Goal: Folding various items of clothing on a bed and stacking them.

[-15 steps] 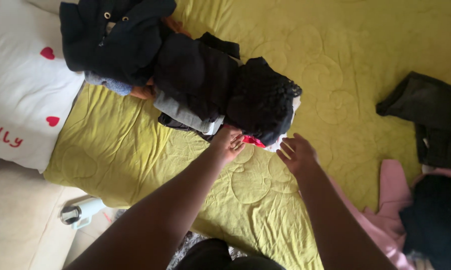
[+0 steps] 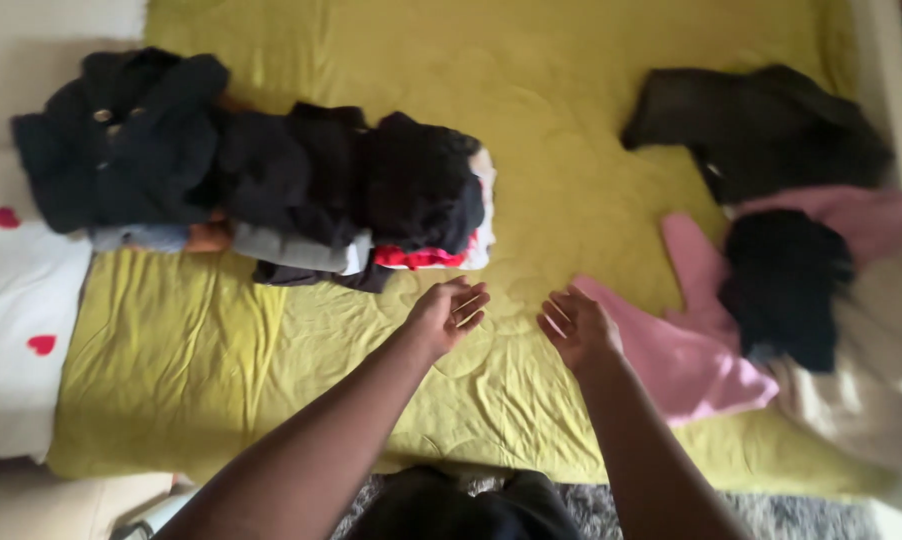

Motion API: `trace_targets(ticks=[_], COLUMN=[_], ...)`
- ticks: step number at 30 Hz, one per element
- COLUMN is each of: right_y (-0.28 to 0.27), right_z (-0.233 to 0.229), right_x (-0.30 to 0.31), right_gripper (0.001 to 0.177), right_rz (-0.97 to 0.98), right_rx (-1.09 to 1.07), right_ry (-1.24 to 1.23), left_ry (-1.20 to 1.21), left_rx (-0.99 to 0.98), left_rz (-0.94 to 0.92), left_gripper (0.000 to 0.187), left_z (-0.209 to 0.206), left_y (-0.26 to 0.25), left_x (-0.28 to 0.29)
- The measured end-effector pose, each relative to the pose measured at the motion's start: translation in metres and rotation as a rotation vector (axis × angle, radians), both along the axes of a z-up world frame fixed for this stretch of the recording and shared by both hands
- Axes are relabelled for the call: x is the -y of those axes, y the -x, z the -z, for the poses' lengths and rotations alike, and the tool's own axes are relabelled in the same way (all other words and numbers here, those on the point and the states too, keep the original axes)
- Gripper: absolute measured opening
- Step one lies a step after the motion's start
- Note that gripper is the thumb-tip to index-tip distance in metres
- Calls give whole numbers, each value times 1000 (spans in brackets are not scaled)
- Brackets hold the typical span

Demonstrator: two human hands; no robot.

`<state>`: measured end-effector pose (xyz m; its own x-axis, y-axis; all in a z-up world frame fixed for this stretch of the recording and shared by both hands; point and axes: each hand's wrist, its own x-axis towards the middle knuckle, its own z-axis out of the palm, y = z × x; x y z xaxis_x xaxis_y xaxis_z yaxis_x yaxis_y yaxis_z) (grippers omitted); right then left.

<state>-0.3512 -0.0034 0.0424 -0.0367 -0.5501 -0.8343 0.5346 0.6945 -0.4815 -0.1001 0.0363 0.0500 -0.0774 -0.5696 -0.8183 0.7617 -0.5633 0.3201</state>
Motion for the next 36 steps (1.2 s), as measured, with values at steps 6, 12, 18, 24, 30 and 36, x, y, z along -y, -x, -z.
trace_targets(ticks=[6,12,18,24,30,36], right_y=[85,210,281,364,387,408], right_z=[-10,37,-37,9,3,90], right_x=[-57,-79,-36,38,86,86], right_gripper=[50,44,50,61,50,25], right_rz=[186,336,5,1,-110,-75], right_rx=[31,64,-329,-386,-410,-180], right_ry=[-15,-91,10,-28,-155,13], left_ry=[-14,-41,-7,-109,-53,-28], left_rx=[-29,-44,-104,-38,-63,-95], left_rz=[202,304,356,363,353,353], left_gripper=[19,19,19,13,22,27], left_z=[10,4,27,11,13,12], left_y=[74,181,291,369,399,394], left_x=[-3,17,25,61,101,118])
